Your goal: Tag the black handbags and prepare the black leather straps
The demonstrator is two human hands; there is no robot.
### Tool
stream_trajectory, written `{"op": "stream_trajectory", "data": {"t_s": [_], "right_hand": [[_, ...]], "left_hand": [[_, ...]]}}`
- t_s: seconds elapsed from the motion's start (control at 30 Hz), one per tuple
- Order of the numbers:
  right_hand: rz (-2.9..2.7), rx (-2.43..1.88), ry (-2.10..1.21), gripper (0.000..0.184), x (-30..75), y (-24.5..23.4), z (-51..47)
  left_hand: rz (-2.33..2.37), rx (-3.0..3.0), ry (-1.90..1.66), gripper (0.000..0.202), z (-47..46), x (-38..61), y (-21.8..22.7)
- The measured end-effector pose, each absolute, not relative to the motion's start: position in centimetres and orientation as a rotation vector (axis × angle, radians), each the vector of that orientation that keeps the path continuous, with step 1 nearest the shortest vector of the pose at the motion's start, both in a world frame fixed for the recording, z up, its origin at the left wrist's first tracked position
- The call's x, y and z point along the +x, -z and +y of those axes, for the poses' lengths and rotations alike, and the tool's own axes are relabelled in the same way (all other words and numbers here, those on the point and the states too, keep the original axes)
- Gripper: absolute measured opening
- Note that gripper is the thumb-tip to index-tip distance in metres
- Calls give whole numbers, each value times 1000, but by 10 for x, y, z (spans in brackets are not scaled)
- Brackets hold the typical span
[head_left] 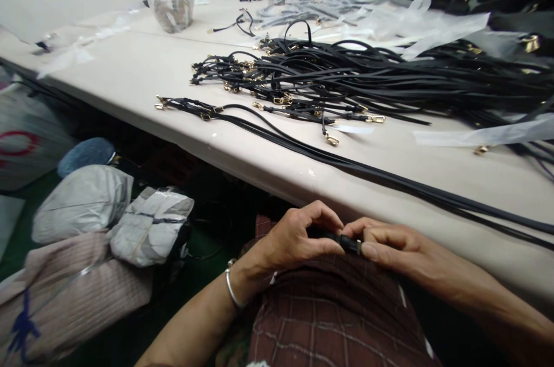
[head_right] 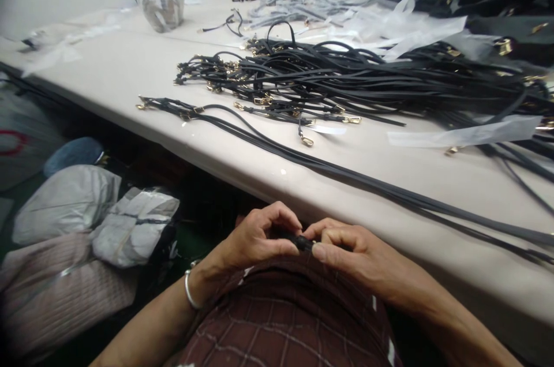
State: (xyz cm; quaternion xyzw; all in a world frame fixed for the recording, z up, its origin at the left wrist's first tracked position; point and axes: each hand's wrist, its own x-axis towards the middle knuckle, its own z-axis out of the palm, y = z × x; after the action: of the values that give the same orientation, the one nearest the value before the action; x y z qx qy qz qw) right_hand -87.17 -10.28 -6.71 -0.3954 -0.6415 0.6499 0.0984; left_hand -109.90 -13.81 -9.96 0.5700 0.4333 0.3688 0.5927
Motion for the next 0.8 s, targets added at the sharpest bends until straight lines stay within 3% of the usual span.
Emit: {"op": "stream_trajectory", "data": {"t_s": [0.23, 0.43, 0.63, 0.8], "right_hand": [[-1819, -1222, -1901, 54, -886, 77, -110], [-1716, -1073, -2118, 55, -879, 72, -106], [-1517, -939, -2189, 64, -881, 76, -109], [-1266, -909, -2298, 55, -881, 82, -113]], "left_hand": [[1079, 1354, -897, 28, -140, -1096, 103], [1040, 1252, -932, 15, -134, -1111, 95], [1061, 1158, -817, 18, -138, -1115, 101], [1047, 1187, -789, 16, -141, -1112, 100]]}}
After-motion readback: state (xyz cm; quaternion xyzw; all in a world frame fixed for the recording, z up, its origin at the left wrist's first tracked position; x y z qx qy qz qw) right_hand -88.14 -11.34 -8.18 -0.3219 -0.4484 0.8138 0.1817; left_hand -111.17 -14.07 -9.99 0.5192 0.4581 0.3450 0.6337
